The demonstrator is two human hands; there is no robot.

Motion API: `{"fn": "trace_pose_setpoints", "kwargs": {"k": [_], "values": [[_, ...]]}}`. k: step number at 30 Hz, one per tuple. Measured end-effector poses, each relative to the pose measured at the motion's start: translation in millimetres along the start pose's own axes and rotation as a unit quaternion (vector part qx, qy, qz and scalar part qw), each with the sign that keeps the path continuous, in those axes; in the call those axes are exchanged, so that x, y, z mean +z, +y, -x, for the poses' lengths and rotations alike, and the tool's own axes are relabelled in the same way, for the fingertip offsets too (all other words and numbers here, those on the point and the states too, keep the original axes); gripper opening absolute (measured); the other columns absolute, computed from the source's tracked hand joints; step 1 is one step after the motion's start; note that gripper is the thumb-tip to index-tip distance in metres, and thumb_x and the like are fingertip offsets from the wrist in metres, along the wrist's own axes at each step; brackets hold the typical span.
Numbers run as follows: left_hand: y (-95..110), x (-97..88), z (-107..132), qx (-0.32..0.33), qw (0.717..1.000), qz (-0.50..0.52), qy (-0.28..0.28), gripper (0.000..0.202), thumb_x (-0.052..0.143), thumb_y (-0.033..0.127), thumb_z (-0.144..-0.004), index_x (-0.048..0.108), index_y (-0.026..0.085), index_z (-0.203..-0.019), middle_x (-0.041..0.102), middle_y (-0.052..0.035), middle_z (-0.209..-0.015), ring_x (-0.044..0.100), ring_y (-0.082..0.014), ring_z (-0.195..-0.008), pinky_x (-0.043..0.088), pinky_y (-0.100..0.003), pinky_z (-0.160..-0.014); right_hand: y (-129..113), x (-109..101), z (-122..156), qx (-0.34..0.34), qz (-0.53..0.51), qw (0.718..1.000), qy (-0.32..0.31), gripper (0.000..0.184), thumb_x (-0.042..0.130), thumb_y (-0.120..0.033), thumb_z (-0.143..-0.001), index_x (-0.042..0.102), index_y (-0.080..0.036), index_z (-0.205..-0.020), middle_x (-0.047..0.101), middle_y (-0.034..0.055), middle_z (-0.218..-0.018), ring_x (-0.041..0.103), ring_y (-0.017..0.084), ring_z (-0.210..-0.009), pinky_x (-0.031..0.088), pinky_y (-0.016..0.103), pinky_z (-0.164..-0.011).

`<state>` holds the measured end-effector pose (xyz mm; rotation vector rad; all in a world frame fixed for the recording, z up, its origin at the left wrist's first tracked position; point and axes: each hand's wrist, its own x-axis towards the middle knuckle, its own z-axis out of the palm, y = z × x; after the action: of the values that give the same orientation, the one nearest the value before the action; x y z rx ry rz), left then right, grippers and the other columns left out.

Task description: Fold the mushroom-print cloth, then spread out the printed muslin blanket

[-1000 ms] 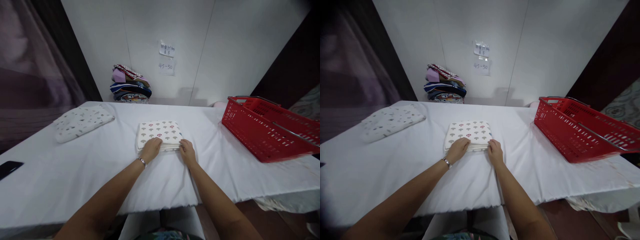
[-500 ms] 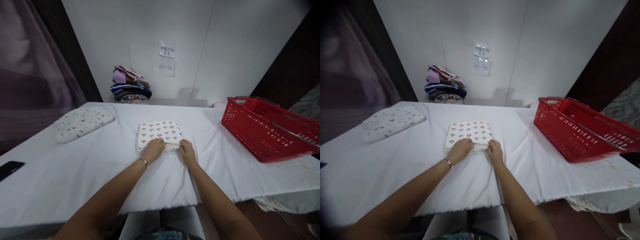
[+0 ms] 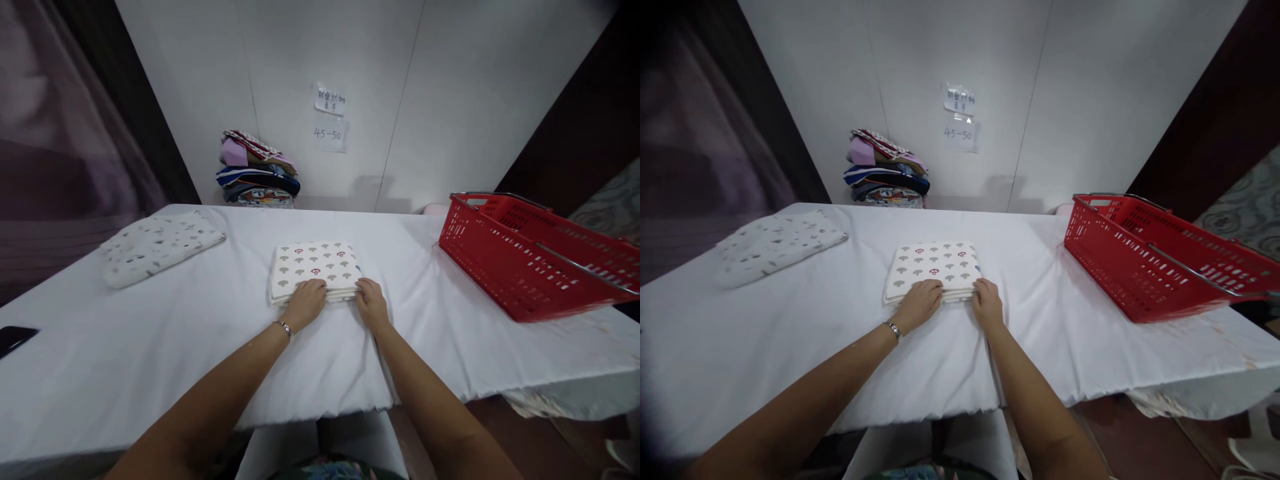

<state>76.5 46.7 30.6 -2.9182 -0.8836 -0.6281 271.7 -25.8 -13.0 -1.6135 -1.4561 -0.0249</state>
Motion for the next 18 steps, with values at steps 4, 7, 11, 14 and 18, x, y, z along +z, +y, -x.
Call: {"fn": "trace_pose_setpoints", "kwargs": {"k": [4, 7, 11, 14, 18], "values": [[-1.5, 3.1, 1.7, 0.003, 1.0, 0.0, 0.004, 0.019, 0.04, 0.018, -0.087, 0.059, 0.018, -0.09, 0.058, -0.0079, -0.104, 0.051, -0.0202, -0.098, 0.04, -0.037, -0.083, -3.0, -1.2, 0.3, 0.001, 0.011, 1.0, -0.001, 0.031, 0.045, -0.019, -0.08, 0.06, -0.024, -0.106, 0.057, 0.0064, -0.115, 0.047, 0.022, -0.11, 0.043, 0.041, -0.093], [-1.8, 4.0, 1.4, 0.006, 1.0, -0.003, 0.007, 0.017, 0.041, 0.018, -0.087, 0.058, 0.017, -0.089, 0.058, -0.0074, -0.104, 0.051, -0.0202, -0.098, 0.04, -0.036, -0.083, -4.0, -1.4, 0.4, 0.003, 0.013, 1.0, -0.005, 0.03, 0.045, -0.02, -0.081, 0.059, -0.024, -0.106, 0.056, 0.006, -0.115, 0.046, 0.022, -0.11, 0.043, 0.041, -0.092], [0.1, 4.5, -0.8, -0.001, 1.0, -0.009, 0.007, 0.016, 0.044, 0.02, -0.087, 0.059, 0.018, -0.091, 0.059, -0.0066, -0.106, 0.051, -0.0209, -0.1, 0.039, -0.036, -0.084, -2.1, -0.5, 0.1, 0.007, 0.006, 1.0, -0.005, 0.028, 0.043, -0.019, -0.082, 0.06, -0.023, -0.105, 0.057, 0.006, -0.115, 0.047, 0.021, -0.109, 0.043, 0.041, -0.093], [4.2, 7.0, -6.4, 0.001, 1.0, -0.01, 0.008, 0.017, 0.045, 0.019, -0.087, 0.059, 0.019, -0.096, 0.057, -0.0064, -0.114, 0.05, -0.0213, -0.105, 0.038, -0.037, -0.087, -0.2, 0.1, 0.0, 0.003, -0.009, 1.0, 0.0, 0.032, 0.043, -0.016, -0.079, 0.059, -0.023, -0.105, 0.057, 0.0064, -0.115, 0.047, 0.021, -0.109, 0.042, 0.041, -0.094], [13.4, 13.4, -19.1, 0.021, 0.999, -0.022, 0.01, 0.021, 0.042, 0.016, -0.087, 0.06, 0.019, -0.096, 0.056, -0.0068, -0.118, 0.048, -0.0215, -0.107, 0.037, -0.037, -0.088, 2.4, 0.6, 0.1, 0.0, -0.028, 1.0, 0.0, 0.037, 0.042, -0.012, -0.075, 0.059, -0.021, -0.107, 0.056, 0.0073, -0.115, 0.047, 0.02, -0.11, 0.042, 0.039, -0.095]]}}
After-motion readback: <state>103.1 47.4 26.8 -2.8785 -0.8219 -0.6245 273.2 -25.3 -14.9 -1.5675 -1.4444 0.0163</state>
